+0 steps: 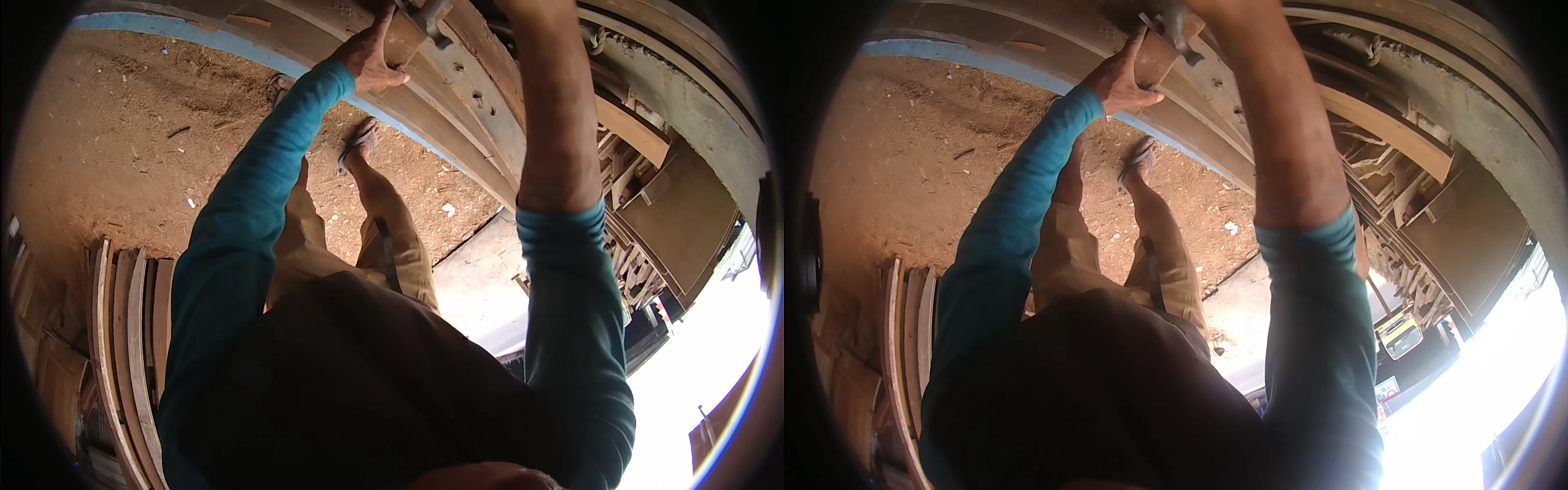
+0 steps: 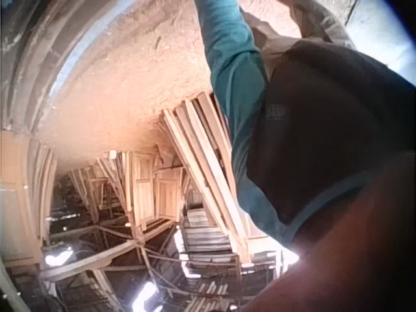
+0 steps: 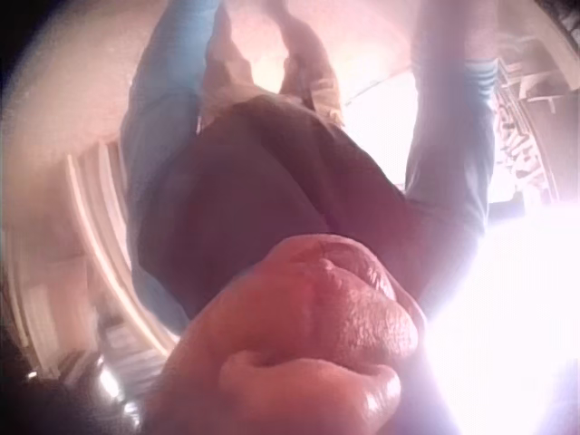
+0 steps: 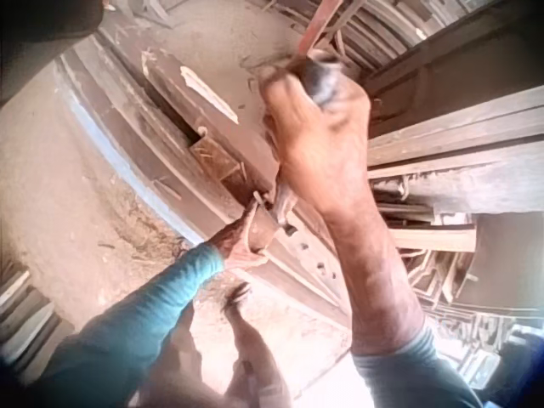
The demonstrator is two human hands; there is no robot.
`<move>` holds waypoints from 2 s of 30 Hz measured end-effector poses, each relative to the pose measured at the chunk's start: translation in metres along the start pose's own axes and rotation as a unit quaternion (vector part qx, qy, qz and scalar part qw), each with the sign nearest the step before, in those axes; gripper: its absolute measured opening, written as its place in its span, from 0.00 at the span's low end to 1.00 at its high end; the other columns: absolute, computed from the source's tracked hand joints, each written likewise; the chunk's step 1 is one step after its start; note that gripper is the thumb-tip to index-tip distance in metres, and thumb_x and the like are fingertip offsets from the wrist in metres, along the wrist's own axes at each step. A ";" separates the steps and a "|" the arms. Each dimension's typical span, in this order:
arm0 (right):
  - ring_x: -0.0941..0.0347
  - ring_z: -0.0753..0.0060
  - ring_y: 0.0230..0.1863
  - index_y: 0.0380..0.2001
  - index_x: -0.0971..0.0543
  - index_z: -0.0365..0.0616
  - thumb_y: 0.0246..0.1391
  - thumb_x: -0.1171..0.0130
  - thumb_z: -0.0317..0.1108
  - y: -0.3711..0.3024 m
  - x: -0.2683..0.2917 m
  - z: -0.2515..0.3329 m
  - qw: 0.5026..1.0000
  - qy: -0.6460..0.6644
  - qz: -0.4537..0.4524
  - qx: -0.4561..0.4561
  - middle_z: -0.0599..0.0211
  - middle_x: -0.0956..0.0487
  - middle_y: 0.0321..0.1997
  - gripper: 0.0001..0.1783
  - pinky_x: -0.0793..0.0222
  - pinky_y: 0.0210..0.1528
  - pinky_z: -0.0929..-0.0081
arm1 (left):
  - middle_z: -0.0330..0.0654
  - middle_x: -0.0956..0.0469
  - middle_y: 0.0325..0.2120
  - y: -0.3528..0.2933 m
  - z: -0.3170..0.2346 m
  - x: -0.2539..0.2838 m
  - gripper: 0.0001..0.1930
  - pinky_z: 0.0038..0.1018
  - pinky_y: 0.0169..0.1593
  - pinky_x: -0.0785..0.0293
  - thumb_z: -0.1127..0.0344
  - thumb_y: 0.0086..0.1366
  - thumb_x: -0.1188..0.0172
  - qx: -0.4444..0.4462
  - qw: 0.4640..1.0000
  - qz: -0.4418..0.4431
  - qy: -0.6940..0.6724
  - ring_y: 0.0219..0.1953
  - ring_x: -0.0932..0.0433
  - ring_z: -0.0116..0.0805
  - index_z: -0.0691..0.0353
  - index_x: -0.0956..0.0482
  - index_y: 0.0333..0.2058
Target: The person uses a hammer and a small wooden block to repeatedly strike a long wooden plank resting on a metal frame. The person adjusts the plank and block position multiple times while continuing to hammer along its length.
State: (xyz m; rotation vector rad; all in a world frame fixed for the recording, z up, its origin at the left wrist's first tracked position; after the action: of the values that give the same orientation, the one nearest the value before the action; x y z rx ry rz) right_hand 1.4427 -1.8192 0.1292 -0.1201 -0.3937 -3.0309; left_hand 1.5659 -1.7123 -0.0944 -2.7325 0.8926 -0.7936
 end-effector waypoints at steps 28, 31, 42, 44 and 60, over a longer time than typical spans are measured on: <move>0.20 0.39 0.33 0.30 0.20 0.37 0.53 0.36 0.38 -0.287 0.109 0.102 0.886 -0.181 -0.214 -0.368 0.44 0.19 0.27 0.13 0.25 0.37 0.50 | 0.61 0.31 0.60 -0.105 -0.153 -0.043 0.49 0.47 0.61 0.30 0.68 0.51 0.29 -0.057 0.948 0.105 0.296 0.58 0.28 0.61 0.55 0.44 0.71; 0.21 0.39 0.41 0.39 0.18 0.43 0.54 0.36 0.43 -0.388 0.094 0.074 0.864 -0.193 -0.138 -0.445 0.44 0.18 0.34 0.16 0.25 0.44 0.51 | 0.60 0.29 0.52 -0.152 -0.206 -0.072 0.52 0.49 0.59 0.29 0.74 0.51 0.30 -0.033 0.937 0.193 0.289 0.56 0.27 0.62 0.46 0.47 0.72; 0.21 0.42 0.33 0.39 0.20 0.41 0.61 0.38 0.43 -0.517 0.087 0.160 0.807 -0.123 -0.359 -0.453 0.47 0.19 0.31 0.14 0.27 0.37 0.54 | 0.55 0.31 0.48 -0.225 -0.291 -0.148 0.58 0.49 0.56 0.32 0.69 0.50 0.24 -0.264 0.800 0.350 0.409 0.53 0.28 0.57 0.40 0.52 0.74; 0.21 0.44 0.32 0.37 0.20 0.40 0.62 0.38 0.42 -0.522 0.094 0.169 0.817 -0.100 -0.365 -0.436 0.47 0.19 0.30 0.14 0.28 0.36 0.55 | 0.56 0.32 0.49 -0.230 -0.290 -0.159 0.59 0.50 0.56 0.33 0.68 0.50 0.24 -0.253 0.787 0.370 0.424 0.53 0.28 0.57 0.40 0.55 0.75; 0.36 0.68 0.13 0.24 0.23 0.30 0.62 0.38 0.53 -0.910 0.247 0.241 0.342 -0.098 -0.838 -0.414 0.59 0.24 0.21 0.30 0.38 0.15 0.70 | 0.62 0.29 0.60 -0.228 -0.193 -0.025 0.56 0.41 0.65 0.31 0.48 0.44 0.29 0.222 0.900 0.223 0.302 0.62 0.29 0.57 0.64 0.44 0.69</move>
State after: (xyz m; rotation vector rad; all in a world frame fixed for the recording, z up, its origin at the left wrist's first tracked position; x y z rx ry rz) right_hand 1.1292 -0.8986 0.1543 -0.1926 3.1615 -4.0636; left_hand 1.5604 -1.5106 0.1274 -1.7965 1.1949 -1.5387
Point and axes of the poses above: each hand's wrist, its own y-axis towards the middle knuckle, its own x-axis out of the back of the hand, z = x × y, the point moved 1 cm from there along y, towards the middle knuckle
